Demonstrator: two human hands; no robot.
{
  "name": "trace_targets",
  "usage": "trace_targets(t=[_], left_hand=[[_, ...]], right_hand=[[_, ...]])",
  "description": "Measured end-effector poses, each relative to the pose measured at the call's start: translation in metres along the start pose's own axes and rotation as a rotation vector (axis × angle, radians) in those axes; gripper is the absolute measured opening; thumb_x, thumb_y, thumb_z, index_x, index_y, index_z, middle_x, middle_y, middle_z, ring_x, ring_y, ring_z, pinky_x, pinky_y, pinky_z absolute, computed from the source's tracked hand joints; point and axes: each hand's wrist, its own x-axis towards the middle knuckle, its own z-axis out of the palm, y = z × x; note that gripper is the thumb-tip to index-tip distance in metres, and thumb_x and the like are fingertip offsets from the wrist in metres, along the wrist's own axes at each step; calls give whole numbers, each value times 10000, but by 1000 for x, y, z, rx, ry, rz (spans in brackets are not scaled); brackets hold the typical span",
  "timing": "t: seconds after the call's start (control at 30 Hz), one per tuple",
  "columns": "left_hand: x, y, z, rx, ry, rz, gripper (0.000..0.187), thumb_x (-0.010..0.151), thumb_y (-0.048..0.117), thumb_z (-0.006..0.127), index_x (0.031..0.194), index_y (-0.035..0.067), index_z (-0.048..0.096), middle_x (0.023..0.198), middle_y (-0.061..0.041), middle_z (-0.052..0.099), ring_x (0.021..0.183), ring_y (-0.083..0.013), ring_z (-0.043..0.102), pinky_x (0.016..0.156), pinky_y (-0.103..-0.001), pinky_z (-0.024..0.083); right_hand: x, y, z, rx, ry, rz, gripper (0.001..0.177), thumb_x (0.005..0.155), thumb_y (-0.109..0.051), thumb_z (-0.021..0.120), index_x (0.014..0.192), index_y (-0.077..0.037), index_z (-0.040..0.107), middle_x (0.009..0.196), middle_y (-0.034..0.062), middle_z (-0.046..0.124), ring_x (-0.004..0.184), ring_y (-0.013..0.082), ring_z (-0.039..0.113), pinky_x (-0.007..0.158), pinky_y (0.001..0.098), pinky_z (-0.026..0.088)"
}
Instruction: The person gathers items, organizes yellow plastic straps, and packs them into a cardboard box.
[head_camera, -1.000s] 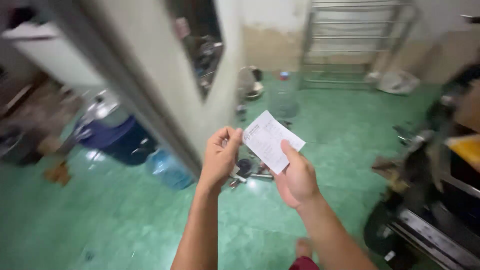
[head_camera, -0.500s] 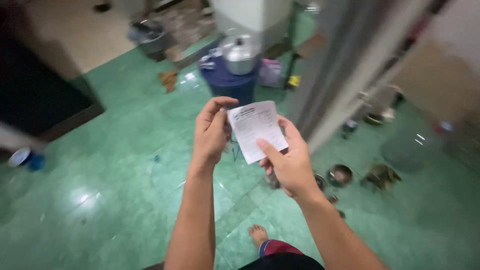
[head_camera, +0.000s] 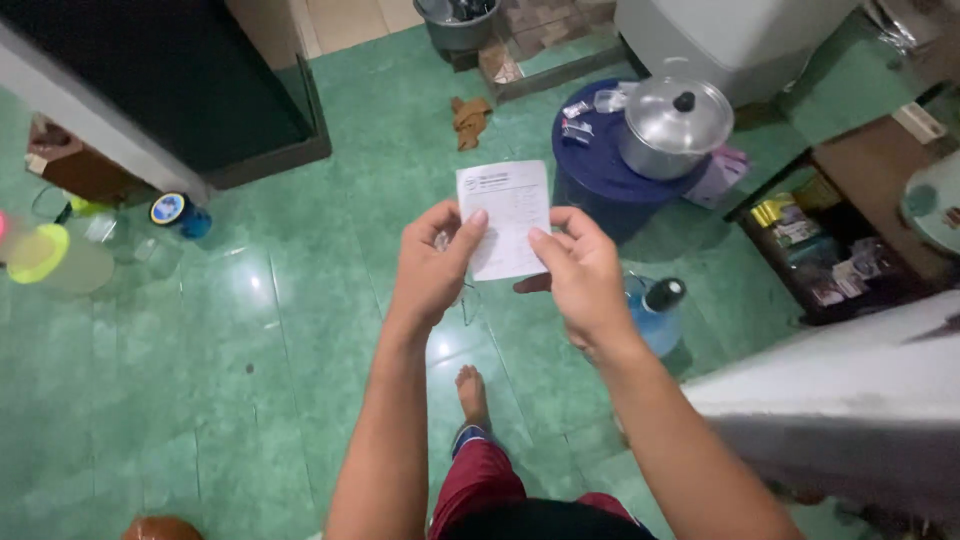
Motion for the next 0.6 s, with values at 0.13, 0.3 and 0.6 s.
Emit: trace_targets(t=[0.13, 0.3, 0.6], left_hand=[[97, -27, -48, -68, 18, -128, 208, 980, 210, 689, 1001, 8, 734, 885, -4, 712, 787, -56, 615, 691, -239, 519], [224, -55, -113, -408, 153, -269, 252, 998, 195, 671, 1123, -23, 690, 1005, -54, 727, 860, -120, 692, 749, -305, 569], [437, -108, -166, -922, 139, -225, 349, 1057, 217, 541, 1303, -27, 579, 1262, -139, 683, 1135, -235, 679, 999, -400, 526]], right_hand=[[97, 13, 36, 14, -17, 25, 242, 1021, -166, 557, 1204, -9, 578, 1054, 131, 742, 861, 177, 734, 631, 354, 629], [211, 4, 91, 76, -35, 136, 364, 1064, -282, 438, 1271, -31, 602, 1110, 149, 743, 936, 237, 744, 740, 383, 610], [425, 12, 140, -186, -162, -127, 711, 882, -99, 743, 1503, -69, 399, 1515, 76, 488, 1265, 203, 592, 928, 339, 594]])
